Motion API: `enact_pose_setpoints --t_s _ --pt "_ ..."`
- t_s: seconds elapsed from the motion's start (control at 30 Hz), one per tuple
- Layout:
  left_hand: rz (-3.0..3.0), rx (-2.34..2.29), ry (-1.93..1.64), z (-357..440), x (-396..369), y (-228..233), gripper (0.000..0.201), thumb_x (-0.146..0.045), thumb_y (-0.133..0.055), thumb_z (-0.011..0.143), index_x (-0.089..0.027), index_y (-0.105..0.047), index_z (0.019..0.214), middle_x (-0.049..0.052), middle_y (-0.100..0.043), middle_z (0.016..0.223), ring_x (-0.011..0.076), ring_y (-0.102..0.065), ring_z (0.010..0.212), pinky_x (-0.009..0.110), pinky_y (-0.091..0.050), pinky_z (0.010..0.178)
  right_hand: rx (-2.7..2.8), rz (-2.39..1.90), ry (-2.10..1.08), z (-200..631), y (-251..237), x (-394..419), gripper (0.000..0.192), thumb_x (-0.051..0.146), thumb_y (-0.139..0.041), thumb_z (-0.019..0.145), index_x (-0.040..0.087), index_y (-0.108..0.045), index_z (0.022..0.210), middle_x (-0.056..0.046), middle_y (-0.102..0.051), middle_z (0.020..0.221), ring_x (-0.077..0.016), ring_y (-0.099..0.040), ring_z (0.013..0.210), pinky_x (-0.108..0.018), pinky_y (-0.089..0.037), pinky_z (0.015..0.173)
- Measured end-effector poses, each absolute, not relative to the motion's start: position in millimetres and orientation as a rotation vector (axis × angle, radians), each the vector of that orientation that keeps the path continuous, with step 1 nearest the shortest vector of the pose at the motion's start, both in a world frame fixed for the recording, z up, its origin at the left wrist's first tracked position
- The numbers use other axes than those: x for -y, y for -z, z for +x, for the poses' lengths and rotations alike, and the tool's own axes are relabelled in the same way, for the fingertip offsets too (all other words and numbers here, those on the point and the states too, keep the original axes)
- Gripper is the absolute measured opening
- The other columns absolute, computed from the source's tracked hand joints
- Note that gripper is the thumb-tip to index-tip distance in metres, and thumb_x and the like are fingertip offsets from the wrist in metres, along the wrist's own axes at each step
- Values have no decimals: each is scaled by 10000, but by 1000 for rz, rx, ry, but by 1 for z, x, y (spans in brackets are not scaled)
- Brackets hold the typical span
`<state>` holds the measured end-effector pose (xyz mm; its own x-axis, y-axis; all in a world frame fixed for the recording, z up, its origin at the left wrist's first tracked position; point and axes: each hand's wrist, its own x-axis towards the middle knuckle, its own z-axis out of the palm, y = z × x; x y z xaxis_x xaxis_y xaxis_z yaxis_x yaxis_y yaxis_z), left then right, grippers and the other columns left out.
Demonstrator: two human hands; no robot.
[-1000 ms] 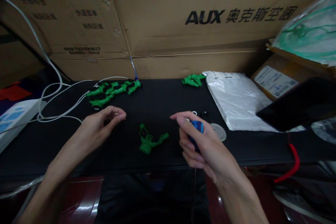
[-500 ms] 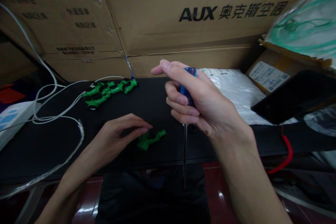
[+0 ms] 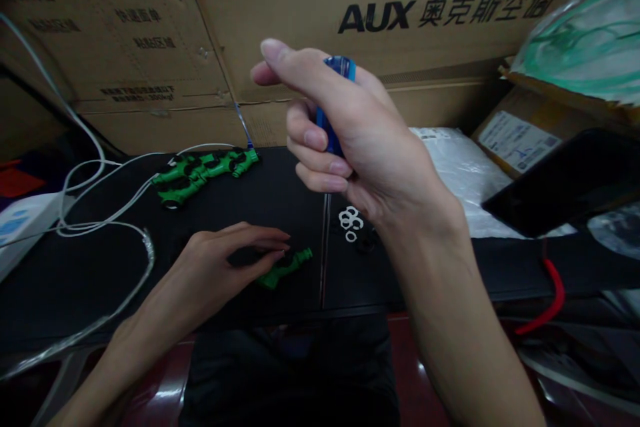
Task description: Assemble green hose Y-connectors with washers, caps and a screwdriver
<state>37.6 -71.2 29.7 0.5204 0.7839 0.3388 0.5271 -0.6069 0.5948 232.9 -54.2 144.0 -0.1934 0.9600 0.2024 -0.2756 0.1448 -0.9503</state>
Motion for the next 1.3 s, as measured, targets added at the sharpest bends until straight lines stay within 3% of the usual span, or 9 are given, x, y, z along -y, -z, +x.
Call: enact_pose_setpoints --t_s 0.53,0.77,1.03,1.3 --pt "2487 -1051 -858 36 78 -26 240 -135 -756 857 -237 -793 1071 -3 -778 975 115 -754 770 190 -609 771 1259 -694 -1202 226 -140 52 194 295 -645 955 194 -568 808 114 -306 455 -23 -145 330 -156 -118 282" --pt "2361 -1174 -926 35 86 -16 226 -231 -799 842 -229 -801 1068 44 -771 1017 189 -747 916 298 -618 846 1300 -738 -979 218 -157 53 376 535 -697 889 194 -571 795 120 -278 436 -28 -209 318 -161 -186 257" --pt "2228 -1173 -1046 43 88 0 197 -195 -769 866 -245 -793 1054 16 -798 976 210 -719 959 357 -608 842 1393 -668 -830 210 -161 52 401 561 -721 856 194 -574 787 121 -283 439 -33 -231 334 -177 -238 262" --pt "2191 -1137 -1130 46 87 1 153 -184 -765 863 -244 -795 1001 14 -810 943 214 -715 936 379 -614 854 1351 -728 -780 203 -160 54 375 531 -726 866 199 -573 780 116 -273 456 -37 -201 350 -195 -190 270"
